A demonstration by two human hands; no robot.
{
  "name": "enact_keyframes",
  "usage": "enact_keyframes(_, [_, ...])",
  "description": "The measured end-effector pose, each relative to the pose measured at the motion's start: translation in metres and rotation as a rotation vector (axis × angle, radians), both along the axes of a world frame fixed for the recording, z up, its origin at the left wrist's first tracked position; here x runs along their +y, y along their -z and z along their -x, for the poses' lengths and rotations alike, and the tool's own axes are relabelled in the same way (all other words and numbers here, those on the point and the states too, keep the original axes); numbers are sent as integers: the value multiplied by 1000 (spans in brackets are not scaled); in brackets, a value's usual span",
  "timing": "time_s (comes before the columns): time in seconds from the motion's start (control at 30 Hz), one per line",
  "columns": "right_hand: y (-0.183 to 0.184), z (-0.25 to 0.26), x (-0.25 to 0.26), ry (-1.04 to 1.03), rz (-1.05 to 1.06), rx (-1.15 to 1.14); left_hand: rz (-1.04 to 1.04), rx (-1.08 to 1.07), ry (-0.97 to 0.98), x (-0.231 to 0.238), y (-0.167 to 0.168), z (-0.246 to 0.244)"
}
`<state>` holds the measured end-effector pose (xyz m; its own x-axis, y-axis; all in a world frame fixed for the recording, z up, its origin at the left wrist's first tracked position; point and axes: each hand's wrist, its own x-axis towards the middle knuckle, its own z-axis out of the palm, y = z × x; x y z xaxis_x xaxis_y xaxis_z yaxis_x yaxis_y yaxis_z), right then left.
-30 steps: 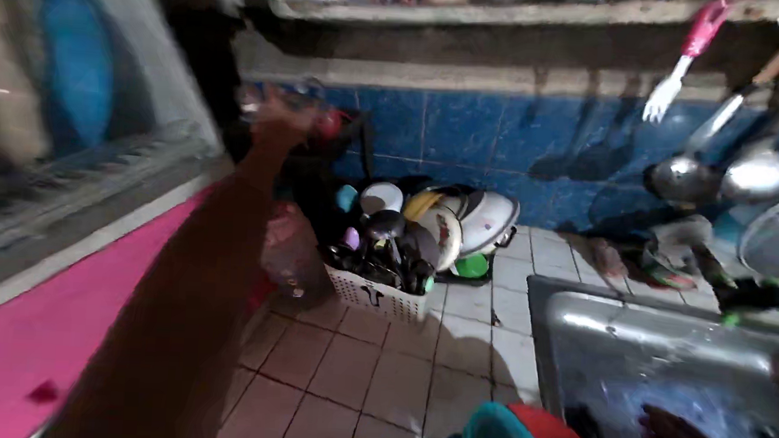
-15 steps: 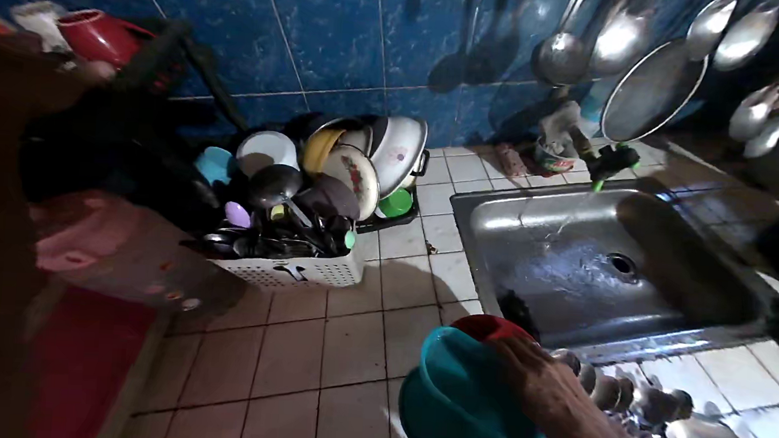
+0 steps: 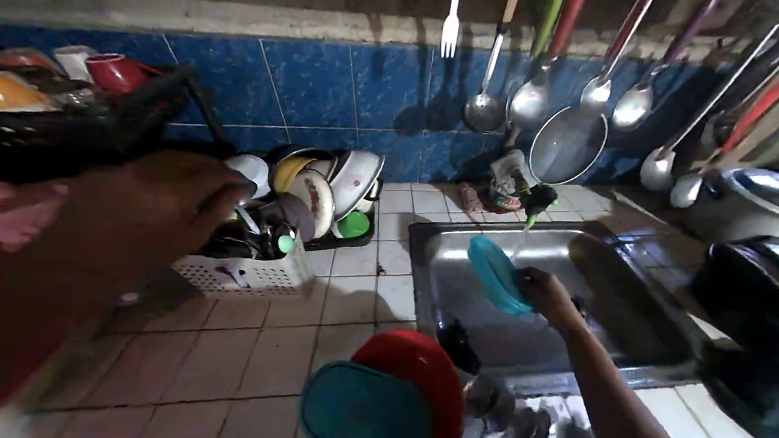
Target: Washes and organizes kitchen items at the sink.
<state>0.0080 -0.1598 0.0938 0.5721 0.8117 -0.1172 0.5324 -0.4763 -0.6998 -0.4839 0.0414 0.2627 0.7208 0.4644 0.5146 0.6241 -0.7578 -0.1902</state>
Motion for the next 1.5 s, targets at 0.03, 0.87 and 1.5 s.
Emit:
enact_keyframes(0.03, [13,-28,8,54,57,-19,40,6,-6,-18,9,-24])
enact_keyframes(0.87, [79,-143,85,-475,49,-106,1765,-1278,-284,-93,260,-522])
enact_keyframes(1.5, [86,-135,58,-629,128,-570,1862,-1696,154,-88,324,-552])
